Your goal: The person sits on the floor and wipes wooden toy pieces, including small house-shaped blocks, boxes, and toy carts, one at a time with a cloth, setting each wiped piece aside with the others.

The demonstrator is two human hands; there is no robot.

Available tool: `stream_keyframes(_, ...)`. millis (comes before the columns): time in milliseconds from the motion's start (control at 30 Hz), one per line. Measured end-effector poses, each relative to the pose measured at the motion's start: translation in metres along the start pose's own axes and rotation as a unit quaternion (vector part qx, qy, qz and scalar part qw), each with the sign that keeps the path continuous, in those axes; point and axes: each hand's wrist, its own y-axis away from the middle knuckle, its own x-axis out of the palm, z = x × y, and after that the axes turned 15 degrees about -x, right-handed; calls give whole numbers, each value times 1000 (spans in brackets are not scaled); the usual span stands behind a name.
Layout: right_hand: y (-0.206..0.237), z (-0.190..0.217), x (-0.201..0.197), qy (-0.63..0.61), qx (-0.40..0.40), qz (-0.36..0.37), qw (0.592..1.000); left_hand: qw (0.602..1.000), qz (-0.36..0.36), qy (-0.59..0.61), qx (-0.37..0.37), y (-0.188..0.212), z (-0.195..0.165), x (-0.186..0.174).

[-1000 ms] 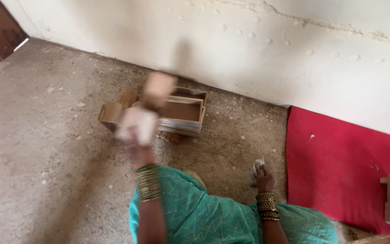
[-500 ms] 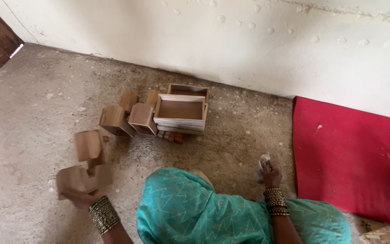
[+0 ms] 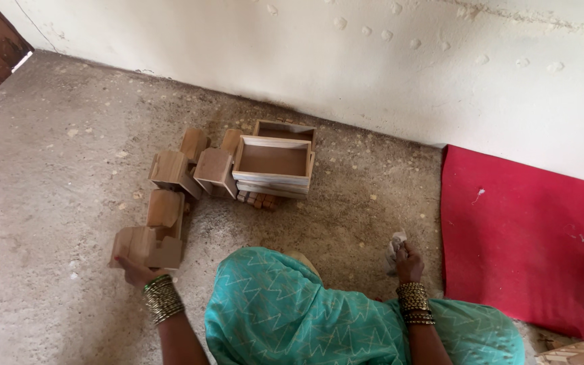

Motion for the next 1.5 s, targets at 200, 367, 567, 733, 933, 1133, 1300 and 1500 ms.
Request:
stream_keyframes(200,0,4,-2,31,-62,21,997,994,75,-72,46,9,-15,-10)
stream_keyframes(367,4,5,-6,-25,-22,63,997,992,16,-102,78,18,-13,-8)
stream_keyframes(567,7,1,-18,91,-9,24,995,895,-303,-152,290,39,8,5)
stream_keyframes(733,1,-9,-35,-127,-78,-37,988,925,198,293,137,81,28,55)
stream_keyframes(933,-15,7,-111,224,-101,-150,958,910,347,-43,223,166,134,116)
stream_keyframes(1133,-5,50,-248,263,-166,-344,886,835,431,-308,-152,205,218,113)
stream_keyframes(1300,19,30,-367,539,-108,-462,696,838,426,-340,-27,194,209,105)
stream_keyframes(1500,13,-25,-442,500,170,-444,724,812,433,-387,-53,190,217,106)
